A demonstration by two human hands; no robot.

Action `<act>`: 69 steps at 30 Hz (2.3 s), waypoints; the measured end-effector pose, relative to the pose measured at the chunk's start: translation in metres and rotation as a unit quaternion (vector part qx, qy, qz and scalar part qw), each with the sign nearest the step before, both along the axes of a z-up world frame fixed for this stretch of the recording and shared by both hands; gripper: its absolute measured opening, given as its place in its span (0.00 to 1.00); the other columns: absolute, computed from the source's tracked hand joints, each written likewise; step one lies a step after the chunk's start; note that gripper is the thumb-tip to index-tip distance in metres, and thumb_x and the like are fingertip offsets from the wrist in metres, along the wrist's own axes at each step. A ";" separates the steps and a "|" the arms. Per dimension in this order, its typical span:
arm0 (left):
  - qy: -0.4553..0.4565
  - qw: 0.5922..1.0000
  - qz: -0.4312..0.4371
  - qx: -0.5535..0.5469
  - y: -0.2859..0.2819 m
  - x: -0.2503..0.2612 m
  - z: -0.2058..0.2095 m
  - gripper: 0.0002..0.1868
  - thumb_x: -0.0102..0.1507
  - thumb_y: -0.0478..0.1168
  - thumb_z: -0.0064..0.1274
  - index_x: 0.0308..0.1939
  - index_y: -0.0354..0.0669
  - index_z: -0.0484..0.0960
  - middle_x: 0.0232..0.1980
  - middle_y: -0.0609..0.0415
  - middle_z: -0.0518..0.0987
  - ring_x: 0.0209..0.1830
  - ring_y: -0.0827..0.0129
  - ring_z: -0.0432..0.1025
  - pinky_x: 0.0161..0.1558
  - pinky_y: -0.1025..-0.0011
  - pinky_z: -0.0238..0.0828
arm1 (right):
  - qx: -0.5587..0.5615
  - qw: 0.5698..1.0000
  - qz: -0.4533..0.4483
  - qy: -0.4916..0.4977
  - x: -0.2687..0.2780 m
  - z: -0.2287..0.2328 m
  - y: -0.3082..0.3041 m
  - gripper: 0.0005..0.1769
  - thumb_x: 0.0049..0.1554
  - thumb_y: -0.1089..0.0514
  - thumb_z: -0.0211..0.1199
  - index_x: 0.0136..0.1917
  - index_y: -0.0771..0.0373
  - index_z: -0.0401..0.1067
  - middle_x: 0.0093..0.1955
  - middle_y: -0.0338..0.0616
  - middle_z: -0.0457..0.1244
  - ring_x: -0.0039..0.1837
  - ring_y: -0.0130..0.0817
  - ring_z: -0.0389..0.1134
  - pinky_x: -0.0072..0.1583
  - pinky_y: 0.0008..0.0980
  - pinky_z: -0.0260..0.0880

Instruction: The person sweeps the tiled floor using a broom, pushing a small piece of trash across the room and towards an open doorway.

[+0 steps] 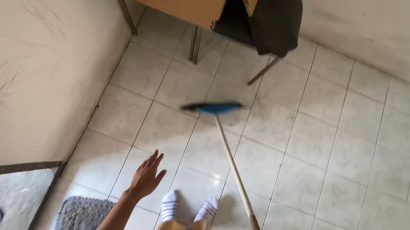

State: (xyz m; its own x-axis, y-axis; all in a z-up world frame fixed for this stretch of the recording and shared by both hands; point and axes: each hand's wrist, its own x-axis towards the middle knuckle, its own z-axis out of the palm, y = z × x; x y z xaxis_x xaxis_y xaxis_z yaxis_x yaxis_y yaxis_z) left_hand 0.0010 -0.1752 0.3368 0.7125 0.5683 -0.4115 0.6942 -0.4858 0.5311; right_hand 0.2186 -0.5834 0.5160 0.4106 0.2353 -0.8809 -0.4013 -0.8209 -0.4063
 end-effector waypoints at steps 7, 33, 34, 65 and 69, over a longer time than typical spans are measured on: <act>0.008 0.999 0.047 -0.014 -0.008 0.006 0.039 0.36 0.67 0.52 0.47 0.77 0.46 0.57 0.83 0.50 0.49 0.78 0.53 0.53 0.73 0.56 0.53 | 0.057 0.983 0.176 -0.016 0.039 -0.044 0.165 0.31 0.55 0.54 0.68 0.71 0.57 0.69 0.29 0.35 0.66 0.26 0.24 0.61 0.29 0.27 0.61; -0.010 0.997 0.069 -0.017 -0.090 0.092 0.075 0.35 0.67 0.53 0.46 0.76 0.47 0.59 0.83 0.50 0.50 0.79 0.53 0.53 0.74 0.56 0.52 | 0.211 0.919 -0.326 0.069 0.224 -0.077 -0.096 0.15 0.61 0.59 0.62 0.57 0.72 0.70 0.35 0.37 0.59 0.30 0.17 0.51 0.28 0.17 0.51; -0.007 0.998 0.066 -0.017 -0.091 0.098 0.079 0.35 0.67 0.53 0.46 0.76 0.47 0.58 0.83 0.50 0.50 0.79 0.52 0.52 0.74 0.56 0.51 | 0.194 0.924 -0.324 0.062 0.223 -0.071 -0.099 0.17 0.60 0.59 0.61 0.59 0.71 0.71 0.34 0.37 0.59 0.29 0.17 0.51 0.28 0.18 0.51; -0.003 0.995 0.104 -0.004 -0.104 0.050 0.094 0.36 0.67 0.53 0.47 0.76 0.44 0.60 0.83 0.47 0.50 0.79 0.51 0.52 0.73 0.55 0.52 | -0.045 0.995 0.039 -0.074 0.264 -0.017 -0.161 0.13 0.55 0.63 0.68 0.52 0.72 0.80 0.31 0.52 0.67 0.26 0.33 0.63 0.27 0.32 0.61; -0.038 0.994 0.106 -0.001 -0.104 0.050 0.098 0.35 0.68 0.53 0.47 0.76 0.44 0.60 0.83 0.47 0.51 0.79 0.49 0.52 0.73 0.55 0.53 | -0.062 0.989 0.045 -0.127 0.248 -0.036 -0.126 0.14 0.55 0.63 0.68 0.53 0.74 0.78 0.31 0.53 0.68 0.26 0.35 0.64 0.27 0.33 0.65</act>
